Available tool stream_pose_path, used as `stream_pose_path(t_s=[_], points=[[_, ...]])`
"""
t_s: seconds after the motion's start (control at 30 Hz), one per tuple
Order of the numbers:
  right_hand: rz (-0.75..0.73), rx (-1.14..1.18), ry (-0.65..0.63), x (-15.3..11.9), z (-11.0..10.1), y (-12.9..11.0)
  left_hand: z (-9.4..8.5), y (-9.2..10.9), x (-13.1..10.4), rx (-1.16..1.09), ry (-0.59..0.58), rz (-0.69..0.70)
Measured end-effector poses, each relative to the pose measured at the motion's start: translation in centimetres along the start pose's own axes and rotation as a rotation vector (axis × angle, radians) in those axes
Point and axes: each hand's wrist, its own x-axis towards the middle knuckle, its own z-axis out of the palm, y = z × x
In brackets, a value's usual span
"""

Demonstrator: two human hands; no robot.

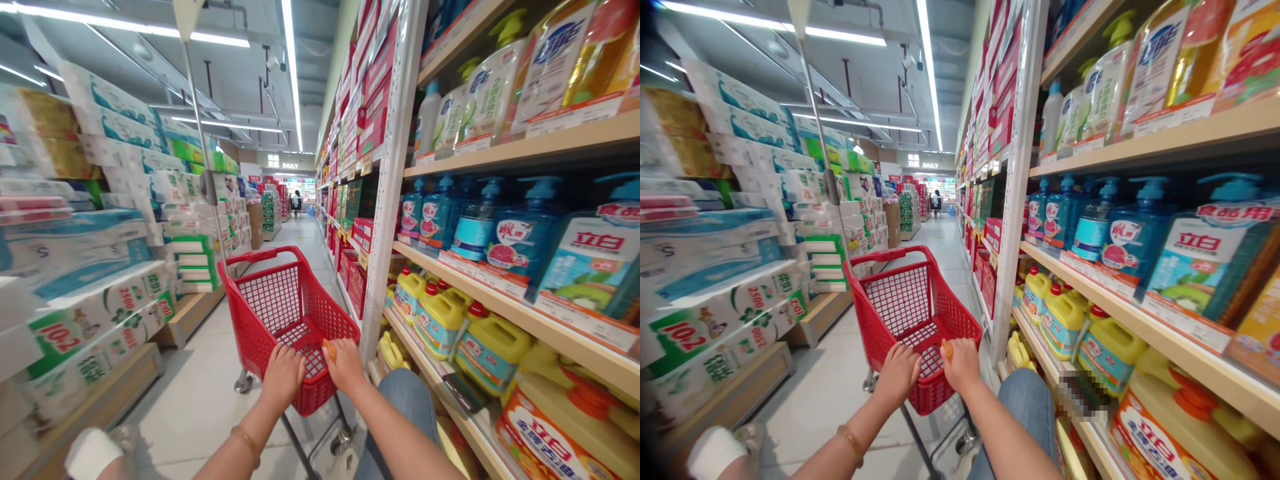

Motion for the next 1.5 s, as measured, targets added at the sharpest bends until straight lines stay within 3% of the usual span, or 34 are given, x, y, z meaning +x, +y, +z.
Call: stream_pose_path(t_s=[0.13,0.23,0.37,0.47,0.57,0.67,0.8,0.93,1.03,1.17,1.23,1.3,1.4,1.5], points=[[-0.101,0.061,0.058,-2.2,1.1,-2.1,0.3,1.3,0.3,0.009,-0.022,0.005],[-0.146,0.061,0.055,-2.4,1.0,-0.6,-0.4,-0.1,1.0,0.013,-0.013,-0.002],[-0.023,0.007,0.055,-0.8,0.1,1.0,-0.2,-0.9,2.4,0.058,0.036,-0.075],[0.060,-0.020,0.061,-0.6,0.2,-0.6,0.7,0.5,2.9,0.100,0.044,-0.133],[-0.004,-0.011,0.097,-1.7,0.8,-2.0,0.9,1.1,3.1,0.094,0.000,-0.086],[-0.057,-0.038,0.117,-2.4,0.7,-0.8,0.0,-1.0,3.0,0.115,-0.014,-0.044],[0.015,-0.099,0.106,-1.0,0.0,1.4,-1.1,-3.7,2.8,0.175,0.106,-0.120],[0.217,-0.172,0.091,1.0,0.4,-1.2,-0.3,-1.6,3.0,0.197,0.154,-0.198],[0.151,-0.149,0.124,1.4,1.4,-3.6,-0.1,-0.4,3.0,0.185,0.095,-0.162],[0.017,-0.091,0.092,1.4,1.3,-2.3,-2.2,-3.6,2.1,0.238,0.090,-0.097],[0.061,-0.093,0.095,1.8,0.9,-0.9,-3.3,-5.5,1.6,0.301,0.148,-0.129],[0.166,-0.109,0.116,2.4,0.8,-0.5,-3.8,-6.1,1.4,0.335,0.179,-0.151],[0.213,-0.091,0.155,3.1,1.7,-2.4,-3.3,-4.8,1.6,0.343,0.183,-0.209],[-0.017,0.008,0.165,3.0,3.5,-4.6,-3.2,-3.3,1.7,0.298,0.138,-0.185]])
